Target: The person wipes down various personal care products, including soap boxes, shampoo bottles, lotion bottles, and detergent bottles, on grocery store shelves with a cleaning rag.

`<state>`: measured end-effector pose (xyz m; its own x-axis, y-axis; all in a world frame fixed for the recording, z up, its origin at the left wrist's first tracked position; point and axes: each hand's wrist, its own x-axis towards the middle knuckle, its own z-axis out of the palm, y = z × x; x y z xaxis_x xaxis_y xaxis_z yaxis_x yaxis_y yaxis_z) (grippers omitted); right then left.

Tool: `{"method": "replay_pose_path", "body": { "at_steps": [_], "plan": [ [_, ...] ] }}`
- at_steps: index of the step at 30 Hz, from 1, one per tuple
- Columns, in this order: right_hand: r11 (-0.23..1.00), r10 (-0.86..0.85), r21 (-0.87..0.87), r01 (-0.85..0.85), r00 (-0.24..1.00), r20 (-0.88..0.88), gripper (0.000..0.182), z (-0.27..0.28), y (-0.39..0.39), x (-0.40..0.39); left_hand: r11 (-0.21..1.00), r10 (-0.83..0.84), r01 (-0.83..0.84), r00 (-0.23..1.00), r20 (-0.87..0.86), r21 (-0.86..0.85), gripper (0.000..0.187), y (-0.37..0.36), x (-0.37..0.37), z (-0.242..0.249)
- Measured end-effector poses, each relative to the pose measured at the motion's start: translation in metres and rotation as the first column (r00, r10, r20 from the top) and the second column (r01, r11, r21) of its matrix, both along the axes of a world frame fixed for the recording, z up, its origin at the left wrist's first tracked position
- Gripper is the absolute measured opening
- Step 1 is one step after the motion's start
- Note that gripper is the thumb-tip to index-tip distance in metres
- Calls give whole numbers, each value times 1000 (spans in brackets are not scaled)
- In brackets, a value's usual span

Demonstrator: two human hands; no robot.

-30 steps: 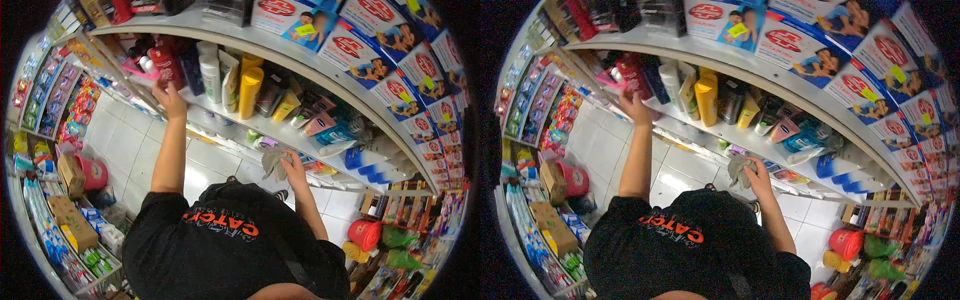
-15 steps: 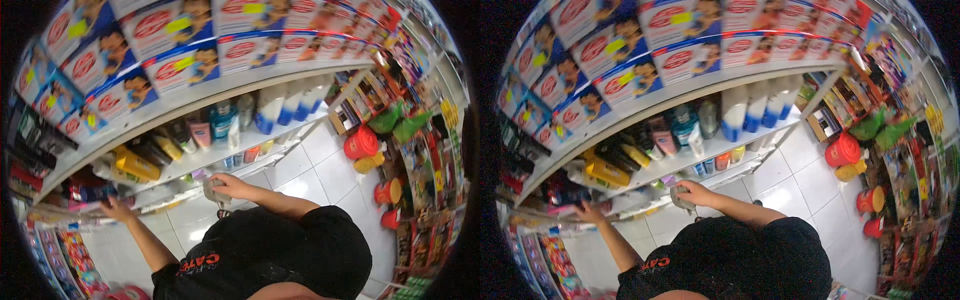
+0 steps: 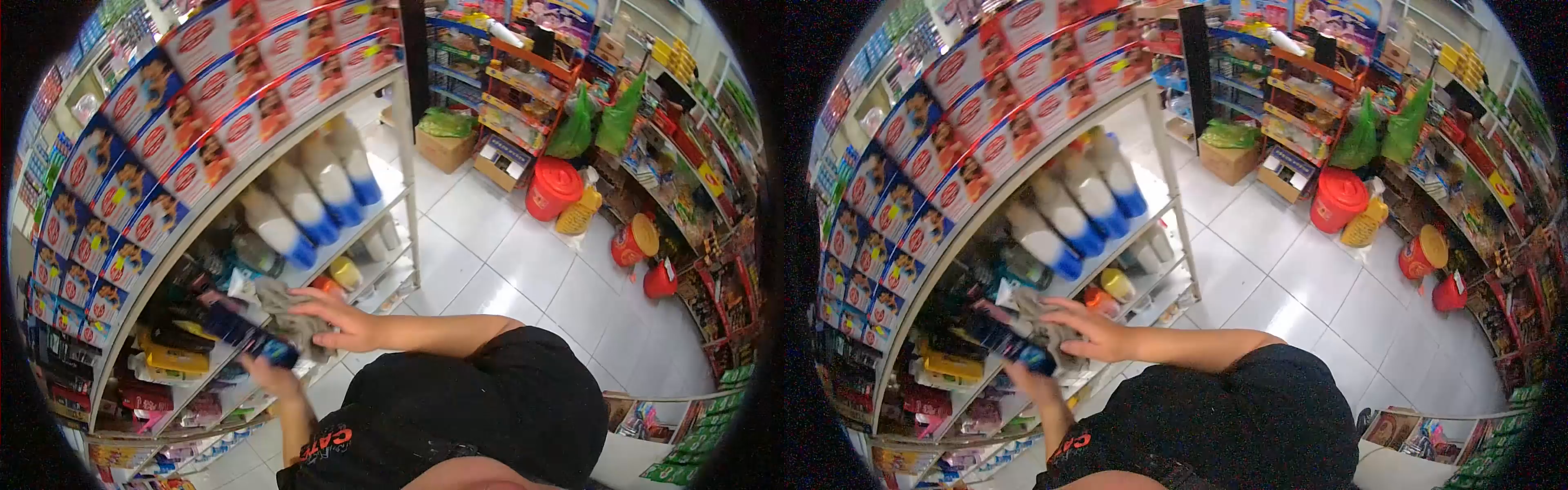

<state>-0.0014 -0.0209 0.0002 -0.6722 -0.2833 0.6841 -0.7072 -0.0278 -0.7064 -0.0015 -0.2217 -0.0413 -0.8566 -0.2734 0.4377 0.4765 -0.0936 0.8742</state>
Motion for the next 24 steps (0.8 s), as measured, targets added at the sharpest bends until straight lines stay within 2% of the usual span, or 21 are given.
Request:
{"method": "replay_pose_path", "body": {
  "at_steps": [1,2,3,5,6,8,10,11,12,13,14,15,16,17,18,19,20,21,23,24],
  "plan": [
    [999,-31,39,33,998,-62,44,8,12,9,995,-91,94,994,66,-38,43,39,3,0],
    [995,-57,78,67,991,-124,47,11,26,17,943,-286,211,907,308,256,47,61,6,-13],
    [979,-119,141,149,972,-201,49,7,39,22,854,-451,345,864,224,388,48,91,10,-11],
    [921,-209,244,305,913,-352,53,-12,62,32,760,-562,424,810,169,493,49,125,10,-12],
    [911,-230,248,330,905,-357,55,-19,74,36,774,-554,443,820,144,453,49,141,13,-3],
    [931,-267,209,300,949,-170,55,-27,97,48,802,-537,471,838,95,368,50,168,21,20],
    [936,-324,145,321,946,-4,59,-26,122,58,857,-505,470,848,161,211,61,192,26,10],
    [917,-390,80,390,921,-19,60,-28,134,55,873,-487,469,852,192,134,67,205,29,6],
    [890,-455,13,455,890,-30,61,-33,147,49,816,-574,575,818,37,-64,54,225,34,17],
    [854,-520,-55,518,853,-37,62,-34,159,44,795,-588,597,802,106,-102,53,233,42,18],
    [849,-521,-78,523,852,42,65,-19,173,43,768,-604,626,778,172,-138,53,239,49,16],
    [876,-458,-116,469,882,107,66,-21,180,41,728,-622,663,746,238,-173,53,244,55,13],
    [888,-403,-162,430,899,172,66,-25,185,37,709,-670,688,726,156,-155,53,247,50,0],
    [888,-359,-215,408,904,234,66,-28,190,35,706,-678,698,715,168,-119,57,245,48,0],
    [862,-404,-225,453,885,233,66,-32,186,38,703,-687,707,704,180,-82,61,244,45,1],
    [842,-427,-250,479,873,235,65,-33,181,37,744,-628,647,763,157,-170,63,239,35,1],
    [830,-557,77,552,813,173,63,-50,180,41,780,-562,573,818,119,-254,66,237,23,2],
    [842,-539,125,524,813,220,59,-38,171,49,813,-487,480,871,68,-331,69,241,17,10],
    [889,-457,131,438,869,189,64,-37,159,55,867,-492,496,868,71,-51,74,251,16,37],
    [914,-406,100,393,891,202,67,-30,157,60,837,-541,538,841,4,-102,78,251,10,39]
  ]
}}
